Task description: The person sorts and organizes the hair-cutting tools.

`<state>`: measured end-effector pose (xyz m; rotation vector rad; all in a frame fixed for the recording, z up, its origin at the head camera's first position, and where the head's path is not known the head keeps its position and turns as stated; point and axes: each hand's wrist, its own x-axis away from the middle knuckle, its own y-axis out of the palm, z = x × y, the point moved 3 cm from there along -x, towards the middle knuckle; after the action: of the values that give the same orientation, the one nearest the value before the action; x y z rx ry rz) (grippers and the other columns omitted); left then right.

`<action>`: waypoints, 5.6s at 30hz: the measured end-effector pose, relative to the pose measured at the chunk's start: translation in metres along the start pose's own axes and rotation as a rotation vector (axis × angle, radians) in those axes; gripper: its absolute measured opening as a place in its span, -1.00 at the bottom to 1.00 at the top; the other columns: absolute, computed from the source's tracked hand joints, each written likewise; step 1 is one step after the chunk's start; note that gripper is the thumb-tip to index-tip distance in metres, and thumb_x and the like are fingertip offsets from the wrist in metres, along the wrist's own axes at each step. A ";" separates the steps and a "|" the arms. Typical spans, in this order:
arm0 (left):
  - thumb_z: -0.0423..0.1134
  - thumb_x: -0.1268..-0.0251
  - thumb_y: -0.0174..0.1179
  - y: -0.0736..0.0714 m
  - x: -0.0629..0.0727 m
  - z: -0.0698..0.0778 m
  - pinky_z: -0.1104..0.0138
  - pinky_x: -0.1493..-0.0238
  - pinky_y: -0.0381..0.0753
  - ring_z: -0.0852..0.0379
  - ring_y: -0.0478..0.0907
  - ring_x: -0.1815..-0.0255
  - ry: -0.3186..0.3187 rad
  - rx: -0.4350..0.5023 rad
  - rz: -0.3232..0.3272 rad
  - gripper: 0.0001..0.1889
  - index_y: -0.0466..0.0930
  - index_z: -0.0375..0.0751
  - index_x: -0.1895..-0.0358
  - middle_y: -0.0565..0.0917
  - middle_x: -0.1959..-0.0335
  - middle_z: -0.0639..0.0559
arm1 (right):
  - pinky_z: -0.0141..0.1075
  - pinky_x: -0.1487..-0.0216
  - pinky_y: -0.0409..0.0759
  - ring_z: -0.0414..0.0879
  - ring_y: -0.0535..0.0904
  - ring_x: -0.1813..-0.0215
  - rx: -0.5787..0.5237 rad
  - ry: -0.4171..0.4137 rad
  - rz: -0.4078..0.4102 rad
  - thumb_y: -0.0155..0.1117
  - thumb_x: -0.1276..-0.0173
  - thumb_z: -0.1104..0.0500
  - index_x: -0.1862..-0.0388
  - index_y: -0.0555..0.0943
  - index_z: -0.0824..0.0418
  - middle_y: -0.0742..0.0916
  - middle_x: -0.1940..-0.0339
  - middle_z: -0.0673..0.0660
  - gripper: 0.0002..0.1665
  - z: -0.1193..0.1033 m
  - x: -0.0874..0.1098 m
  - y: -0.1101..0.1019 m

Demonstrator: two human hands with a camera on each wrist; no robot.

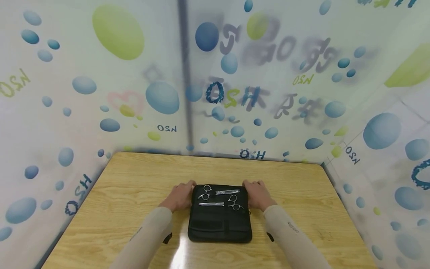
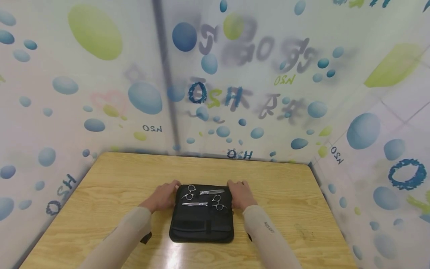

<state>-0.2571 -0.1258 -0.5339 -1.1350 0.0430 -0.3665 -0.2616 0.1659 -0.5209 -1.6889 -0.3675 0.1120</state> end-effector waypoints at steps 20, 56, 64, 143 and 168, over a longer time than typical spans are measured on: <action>-0.34 -0.04 0.42 -0.012 0.008 0.006 -0.02 -0.15 0.47 -0.05 0.60 0.06 0.062 -0.042 0.270 -0.64 0.61 -0.12 0.04 0.72 0.35 0.08 | 0.00 -0.22 0.44 -0.02 0.63 0.27 0.035 -0.057 0.251 0.52 -0.09 0.22 0.13 0.62 0.16 0.72 0.43 0.02 -0.65 0.003 0.004 -0.024; -0.41 0.09 0.50 -0.010 0.043 0.016 0.01 -0.03 0.56 0.06 0.60 0.13 0.357 -0.154 0.342 -0.73 0.62 0.01 0.40 0.73 0.36 0.21 | -0.04 -0.22 0.40 -0.15 0.58 0.22 0.026 -0.270 0.206 0.52 -0.06 0.26 0.42 0.66 0.02 0.75 0.39 -0.10 -0.80 -0.002 0.042 -0.020; -0.48 0.07 0.40 -0.004 0.050 0.016 0.05 0.03 0.56 0.06 0.59 0.16 0.418 -0.217 0.407 -0.73 0.61 0.03 0.42 0.72 0.38 0.18 | -0.06 -0.16 0.43 -0.16 0.55 0.21 0.057 -0.321 0.260 0.45 -0.04 0.33 0.45 0.58 -0.01 0.69 0.40 -0.12 -0.73 -0.002 0.053 -0.009; 0.23 -0.02 0.39 0.031 0.035 0.058 -0.13 -0.37 0.27 -0.03 0.34 -0.42 0.382 -0.278 0.051 -0.18 0.34 0.19 -0.41 0.37 -0.44 0.00 | 0.01 -0.09 0.48 -0.13 0.50 0.35 0.036 -0.114 0.282 0.48 -0.12 0.16 0.59 0.57 -0.04 0.59 0.56 -0.12 -0.76 0.026 0.031 0.014; 0.22 -0.06 0.36 0.028 0.035 0.060 -0.11 -0.40 0.24 -0.01 0.30 -0.45 0.358 -0.281 0.017 -0.18 0.30 0.20 -0.43 0.33 -0.47 0.01 | -0.02 -0.15 0.44 -0.07 0.56 0.24 0.067 -0.182 0.286 0.38 -0.27 0.09 0.39 0.77 0.01 0.69 0.43 -0.07 -0.92 0.023 0.033 0.012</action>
<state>-0.2034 -0.0734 -0.5278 -1.3328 0.4301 -0.5576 -0.2351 0.1964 -0.5319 -1.6609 -0.2523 0.4859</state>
